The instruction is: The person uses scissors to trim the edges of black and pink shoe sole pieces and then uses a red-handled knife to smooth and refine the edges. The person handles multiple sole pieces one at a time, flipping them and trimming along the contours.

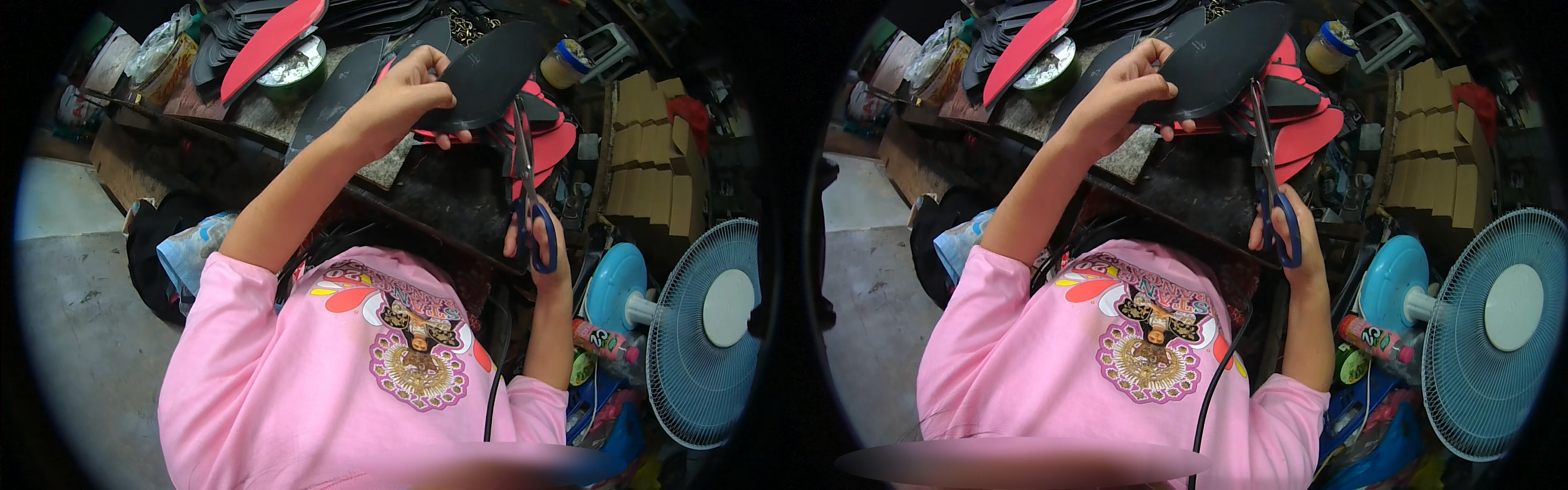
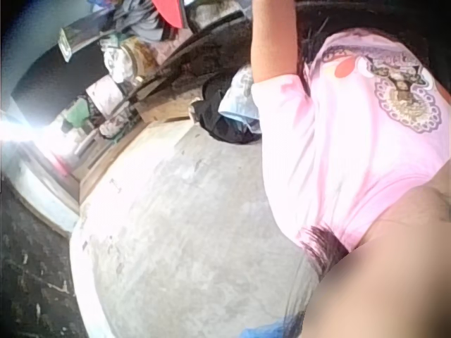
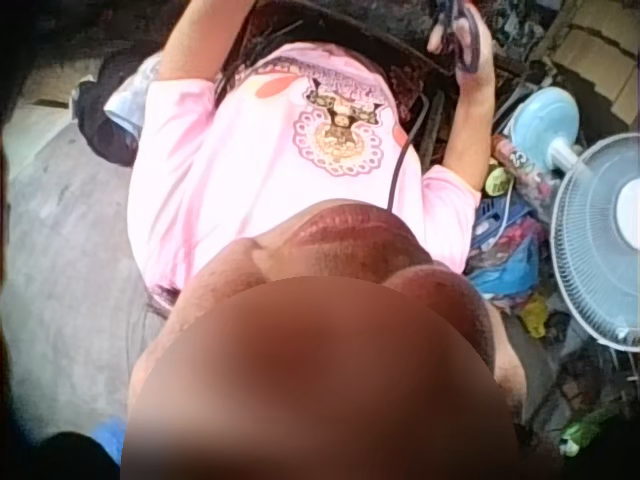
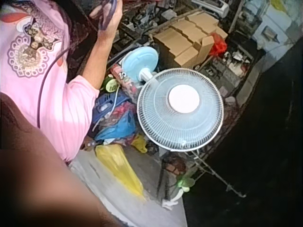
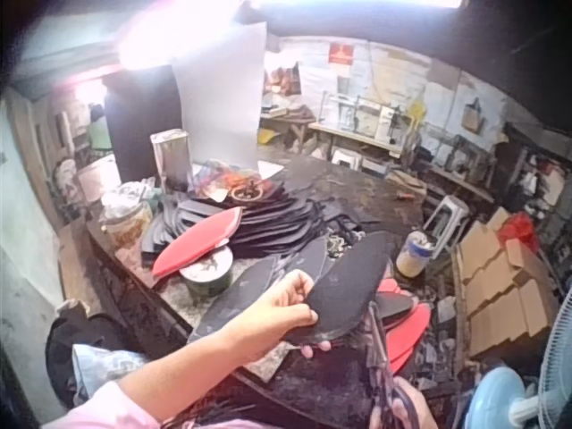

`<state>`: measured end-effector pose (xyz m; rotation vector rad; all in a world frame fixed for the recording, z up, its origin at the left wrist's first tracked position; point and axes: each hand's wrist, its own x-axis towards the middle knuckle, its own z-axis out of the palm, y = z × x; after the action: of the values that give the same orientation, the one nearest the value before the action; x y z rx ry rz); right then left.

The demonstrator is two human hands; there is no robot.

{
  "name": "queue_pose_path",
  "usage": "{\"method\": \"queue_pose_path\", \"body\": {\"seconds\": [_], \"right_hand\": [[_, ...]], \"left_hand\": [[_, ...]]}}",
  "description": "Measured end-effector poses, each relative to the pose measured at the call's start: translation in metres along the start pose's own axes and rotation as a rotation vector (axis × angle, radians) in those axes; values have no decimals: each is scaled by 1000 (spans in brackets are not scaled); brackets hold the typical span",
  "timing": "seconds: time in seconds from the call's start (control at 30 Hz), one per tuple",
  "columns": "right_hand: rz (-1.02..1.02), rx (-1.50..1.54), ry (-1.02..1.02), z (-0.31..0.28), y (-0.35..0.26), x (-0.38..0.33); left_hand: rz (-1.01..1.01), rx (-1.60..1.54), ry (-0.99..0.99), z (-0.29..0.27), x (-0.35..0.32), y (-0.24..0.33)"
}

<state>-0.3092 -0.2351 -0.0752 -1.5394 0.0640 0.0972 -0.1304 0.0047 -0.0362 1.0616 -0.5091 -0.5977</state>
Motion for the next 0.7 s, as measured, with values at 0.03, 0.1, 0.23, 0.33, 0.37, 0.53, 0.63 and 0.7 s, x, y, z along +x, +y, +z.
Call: {"method": "queue_pose_path", "body": {"seconds": [0.03, 0.1, 0.23, 0.33, 0.37, 0.53, 0.63, 0.7], "right_hand": [[-5, 13, -13, 1, 3, -5], [23, 21, -30, 2, 5, -14], [94, -7, -48, 0, 0, -26], [70, -54, -85, -1, -2, -27], [88, -48, -88, -2, -3, -27], [133, 72, -99, -8, -6, -28], [168, 83, -100, -13, -10, -28], [175, 50, -108, -15, -13, -27]], "left_hand": [[-16, 12, 22, -1, 1, 0], [-40, 16, 1, -1, 2, 1], [-154, 47, -68, -1, 5, 4], [-155, 73, -111, -1, 6, 6], [-164, 45, -130, -2, 5, 7], [-237, -14, -231, -11, 3, 16], [-244, -18, -289, -14, 4, 19], [-247, -25, -272, -13, 5, 19]]}}
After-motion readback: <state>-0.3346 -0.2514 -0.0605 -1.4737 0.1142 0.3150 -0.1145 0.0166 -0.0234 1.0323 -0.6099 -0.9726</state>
